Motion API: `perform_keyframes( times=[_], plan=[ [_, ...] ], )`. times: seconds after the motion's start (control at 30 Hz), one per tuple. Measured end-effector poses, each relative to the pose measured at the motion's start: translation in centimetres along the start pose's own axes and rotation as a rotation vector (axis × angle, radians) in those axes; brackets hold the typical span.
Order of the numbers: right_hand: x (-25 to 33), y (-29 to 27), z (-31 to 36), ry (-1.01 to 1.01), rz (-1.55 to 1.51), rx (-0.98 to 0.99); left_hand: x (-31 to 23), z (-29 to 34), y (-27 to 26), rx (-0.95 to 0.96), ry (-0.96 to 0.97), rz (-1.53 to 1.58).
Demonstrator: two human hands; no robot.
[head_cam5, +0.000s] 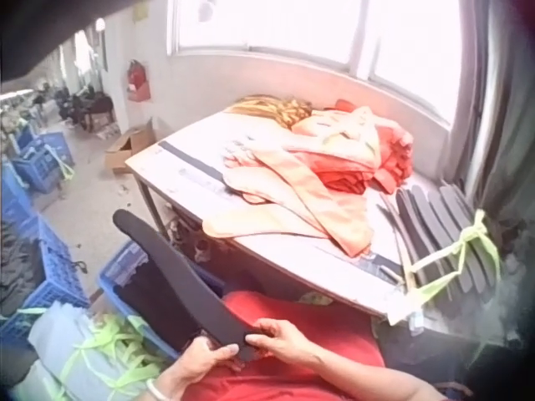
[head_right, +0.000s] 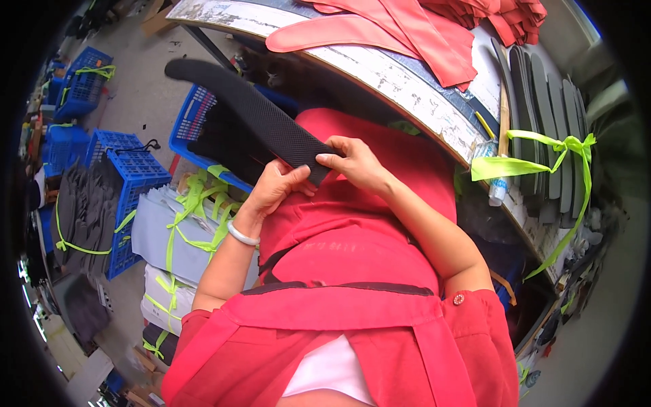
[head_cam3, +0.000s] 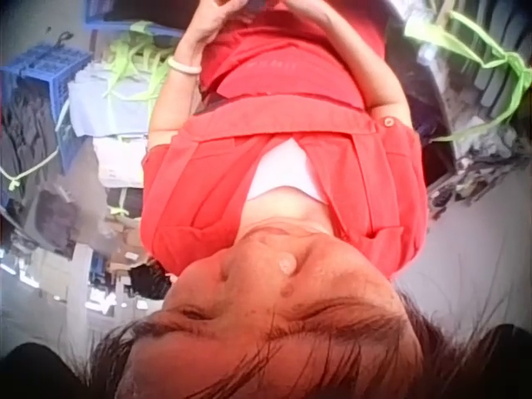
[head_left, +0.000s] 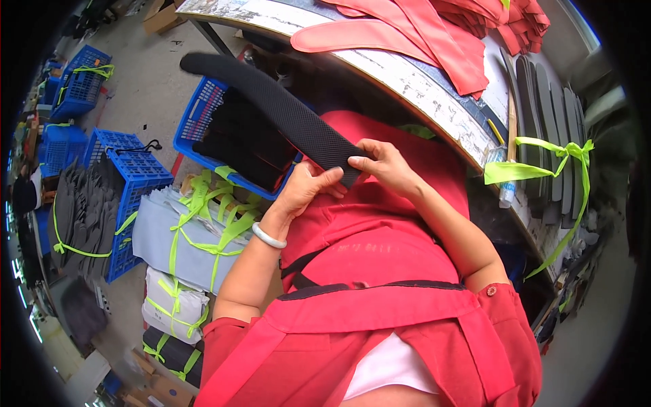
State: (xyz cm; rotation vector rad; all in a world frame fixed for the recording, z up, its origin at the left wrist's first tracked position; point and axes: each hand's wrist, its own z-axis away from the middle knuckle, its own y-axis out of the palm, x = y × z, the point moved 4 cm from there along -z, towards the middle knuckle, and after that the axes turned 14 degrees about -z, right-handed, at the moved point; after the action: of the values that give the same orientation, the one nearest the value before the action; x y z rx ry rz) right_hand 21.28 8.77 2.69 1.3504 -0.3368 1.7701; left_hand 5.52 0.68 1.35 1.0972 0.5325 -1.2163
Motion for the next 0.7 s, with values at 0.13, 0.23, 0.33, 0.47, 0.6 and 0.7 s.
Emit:
perform_keyframes(
  times=[0.13,0.23,0.33,0.47,0.6,0.7],
  plan=[
    [4.0,-0.5,0.6,-0.137,0.380,0.051,-0.9,1.6,-2.3,-0.062,-0.084,-0.383],
    [9.0,-0.7,1.4,-0.292,0.837,0.179,-7.5,4.3,-0.9,-0.353,0.401,-0.767],
    [13.5,2.1,2.0,-0.378,0.908,0.315,-13.2,4.0,1.2,-0.342,0.678,-1.252],
    [17.7,4.1,0.9,-0.745,0.654,-0.021,-14.2,1.5,-2.2,-0.246,0.478,-1.221],
    [17.6,1.8,-1.0,-0.928,0.077,-0.298,-22.5,2.9,-1.7,-0.704,0.832,-0.437],
    [16.2,6.2,-0.9,-0.890,0.264,-0.240,-23.4,1.8,-0.6,-0.721,1.059,-0.068]
  ],
)
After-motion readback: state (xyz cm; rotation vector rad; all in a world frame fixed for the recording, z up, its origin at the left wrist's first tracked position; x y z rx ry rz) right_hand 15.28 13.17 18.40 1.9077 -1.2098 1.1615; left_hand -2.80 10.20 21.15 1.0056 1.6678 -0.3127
